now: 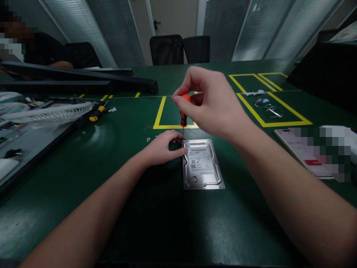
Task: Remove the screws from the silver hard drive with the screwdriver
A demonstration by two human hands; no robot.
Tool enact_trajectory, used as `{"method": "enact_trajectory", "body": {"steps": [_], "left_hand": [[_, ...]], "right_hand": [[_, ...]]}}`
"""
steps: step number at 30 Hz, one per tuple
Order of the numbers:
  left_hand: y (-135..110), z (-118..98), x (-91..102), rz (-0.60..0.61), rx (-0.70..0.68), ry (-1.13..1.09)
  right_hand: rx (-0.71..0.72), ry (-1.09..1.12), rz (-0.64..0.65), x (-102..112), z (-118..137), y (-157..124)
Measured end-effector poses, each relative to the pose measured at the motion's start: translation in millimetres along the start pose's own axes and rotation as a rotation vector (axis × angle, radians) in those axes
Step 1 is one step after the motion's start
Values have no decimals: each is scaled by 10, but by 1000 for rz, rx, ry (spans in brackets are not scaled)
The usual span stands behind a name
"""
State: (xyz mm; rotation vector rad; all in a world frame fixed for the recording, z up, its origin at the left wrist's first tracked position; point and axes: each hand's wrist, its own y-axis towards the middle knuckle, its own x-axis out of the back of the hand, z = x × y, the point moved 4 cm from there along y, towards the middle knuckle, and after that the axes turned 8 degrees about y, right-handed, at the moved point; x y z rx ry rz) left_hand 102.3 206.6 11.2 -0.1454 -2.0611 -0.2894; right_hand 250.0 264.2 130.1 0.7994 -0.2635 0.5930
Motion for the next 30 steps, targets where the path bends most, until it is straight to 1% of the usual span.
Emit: {"method": "enact_trajectory", "body": {"steps": [4,8,15,17,20,26,30], "left_hand": [[0,-6,6,-1,-3,-12],[-2,-4,6,-1,-5,-9],[-9,8,-1,5,-3,-2],[-11,12,-2,5,1,0],[-11,9,-3,4,0,3],[-9,-4,-9,4,-4,-2],[-10,6,-5,10,0,-3]], "right_hand": [[12,8,47,-29,80,-16],[32,-4,40,-42,99,-11],[-66,52,93,-36,-20,31],[-79,55,92,-25,-28,32],[-62,33,73,-14,-25,28],[-24,-30,-24,15,-51,24],[-29,8,8,24,-21,26]]}}
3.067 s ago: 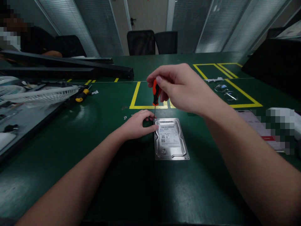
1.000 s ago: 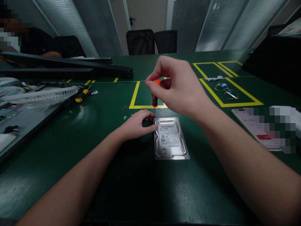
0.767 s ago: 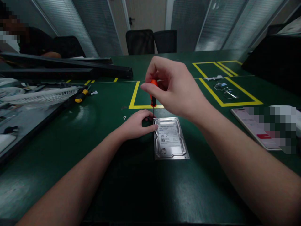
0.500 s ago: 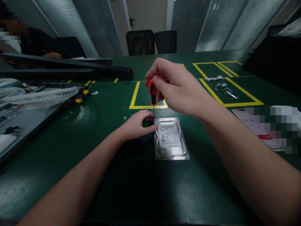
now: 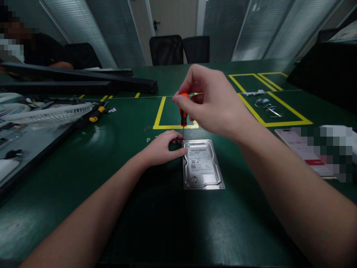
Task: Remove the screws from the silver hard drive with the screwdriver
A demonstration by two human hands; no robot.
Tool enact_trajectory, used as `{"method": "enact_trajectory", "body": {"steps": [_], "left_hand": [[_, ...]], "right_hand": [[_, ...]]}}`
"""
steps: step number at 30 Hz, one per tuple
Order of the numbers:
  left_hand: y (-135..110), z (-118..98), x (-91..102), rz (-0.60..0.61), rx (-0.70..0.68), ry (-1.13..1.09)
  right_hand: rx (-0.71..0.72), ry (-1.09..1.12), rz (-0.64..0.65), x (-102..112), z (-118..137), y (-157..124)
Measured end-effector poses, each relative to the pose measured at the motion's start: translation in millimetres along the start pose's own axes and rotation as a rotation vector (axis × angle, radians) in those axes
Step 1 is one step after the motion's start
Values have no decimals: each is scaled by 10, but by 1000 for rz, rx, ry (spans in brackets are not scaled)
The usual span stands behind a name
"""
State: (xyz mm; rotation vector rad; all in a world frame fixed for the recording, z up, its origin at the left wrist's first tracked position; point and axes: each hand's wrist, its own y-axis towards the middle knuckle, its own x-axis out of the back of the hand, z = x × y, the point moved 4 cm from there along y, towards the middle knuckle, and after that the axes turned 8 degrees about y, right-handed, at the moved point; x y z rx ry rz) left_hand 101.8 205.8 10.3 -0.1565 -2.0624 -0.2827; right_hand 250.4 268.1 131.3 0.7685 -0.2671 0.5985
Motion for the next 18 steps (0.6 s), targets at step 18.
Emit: {"method": "enact_trajectory", "body": {"steps": [18], "left_hand": [[-12,32,-11,-7,-13,-6]], "right_hand": [[-136,74,143,7,-9,5]]}}
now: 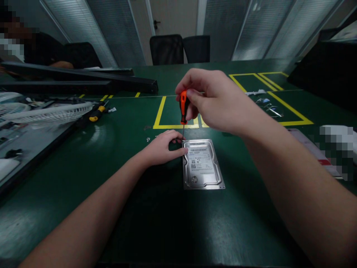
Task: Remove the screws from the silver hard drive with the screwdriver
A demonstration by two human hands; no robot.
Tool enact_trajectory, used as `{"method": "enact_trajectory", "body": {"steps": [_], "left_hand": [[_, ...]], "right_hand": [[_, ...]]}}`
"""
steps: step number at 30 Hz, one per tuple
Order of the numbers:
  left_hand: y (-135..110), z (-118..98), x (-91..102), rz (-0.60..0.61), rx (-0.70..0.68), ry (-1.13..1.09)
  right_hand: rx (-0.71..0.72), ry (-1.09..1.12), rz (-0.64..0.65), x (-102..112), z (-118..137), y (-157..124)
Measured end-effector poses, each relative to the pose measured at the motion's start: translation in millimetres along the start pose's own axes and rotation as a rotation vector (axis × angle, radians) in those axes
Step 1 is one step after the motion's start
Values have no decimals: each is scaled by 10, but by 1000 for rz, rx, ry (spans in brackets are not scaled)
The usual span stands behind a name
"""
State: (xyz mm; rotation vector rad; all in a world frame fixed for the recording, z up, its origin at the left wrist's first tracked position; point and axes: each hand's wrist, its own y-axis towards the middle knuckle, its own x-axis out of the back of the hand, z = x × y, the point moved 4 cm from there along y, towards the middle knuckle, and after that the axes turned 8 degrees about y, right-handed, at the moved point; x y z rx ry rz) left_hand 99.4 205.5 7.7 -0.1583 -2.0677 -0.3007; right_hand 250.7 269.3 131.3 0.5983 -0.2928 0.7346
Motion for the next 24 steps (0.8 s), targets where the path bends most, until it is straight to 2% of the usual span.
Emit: {"method": "enact_trajectory", "body": {"steps": [8,24], "left_hand": [[1,-11,11,-6,-3,-4],[11,-6,9,1,8,5]], "right_hand": [[100,-61,-95,6,50,-1],[216,-137,-131,-16,146,-41]]}}
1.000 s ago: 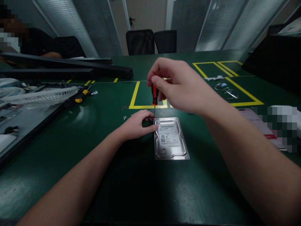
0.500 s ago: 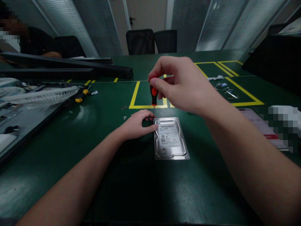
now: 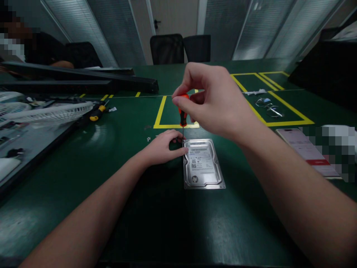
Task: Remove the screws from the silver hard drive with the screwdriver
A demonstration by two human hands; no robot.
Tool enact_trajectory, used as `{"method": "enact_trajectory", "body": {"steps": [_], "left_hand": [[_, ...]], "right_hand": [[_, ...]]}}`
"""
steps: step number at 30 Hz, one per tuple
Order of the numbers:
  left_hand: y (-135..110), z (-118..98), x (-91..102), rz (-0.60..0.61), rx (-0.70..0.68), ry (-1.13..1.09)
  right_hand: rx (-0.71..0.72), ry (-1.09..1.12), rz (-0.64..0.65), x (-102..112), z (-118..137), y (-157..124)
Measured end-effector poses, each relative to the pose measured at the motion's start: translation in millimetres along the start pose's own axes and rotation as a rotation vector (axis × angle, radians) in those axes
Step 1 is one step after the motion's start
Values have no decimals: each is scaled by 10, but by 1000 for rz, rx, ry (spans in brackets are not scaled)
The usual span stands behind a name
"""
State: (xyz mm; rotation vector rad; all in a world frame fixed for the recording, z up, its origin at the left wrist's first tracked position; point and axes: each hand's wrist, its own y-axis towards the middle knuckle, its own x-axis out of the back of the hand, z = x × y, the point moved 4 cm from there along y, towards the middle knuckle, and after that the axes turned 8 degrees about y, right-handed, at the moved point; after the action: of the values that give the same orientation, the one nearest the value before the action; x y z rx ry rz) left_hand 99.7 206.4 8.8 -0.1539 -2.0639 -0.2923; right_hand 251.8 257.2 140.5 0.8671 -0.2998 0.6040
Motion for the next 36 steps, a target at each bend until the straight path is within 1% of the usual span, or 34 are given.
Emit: {"method": "enact_trajectory", "body": {"steps": [11,15,18,21,24,29,36], "left_hand": [[2,2,-10,-3,-8,-1],[4,6,-15,-2,-7,1],[2,10,-20,-2,-9,4],[2,14,-23,-4,-11,8],[3,9,-19,-7,-11,9],[0,-9,-2,-7,-7,2],[1,6,-9,-6,-12,-11]], "right_hand": [[-84,26,42,-27,-62,-10],[-157,64,97,-24,-46,-10],[-178,76,129,-25,-8,-14],[-167,42,109,-24,20,-14],[-124,-5,91,-25,33,-9],[-86,-61,84,-7,16,-10],[-91,-46,50,-2,-32,-26]]}}
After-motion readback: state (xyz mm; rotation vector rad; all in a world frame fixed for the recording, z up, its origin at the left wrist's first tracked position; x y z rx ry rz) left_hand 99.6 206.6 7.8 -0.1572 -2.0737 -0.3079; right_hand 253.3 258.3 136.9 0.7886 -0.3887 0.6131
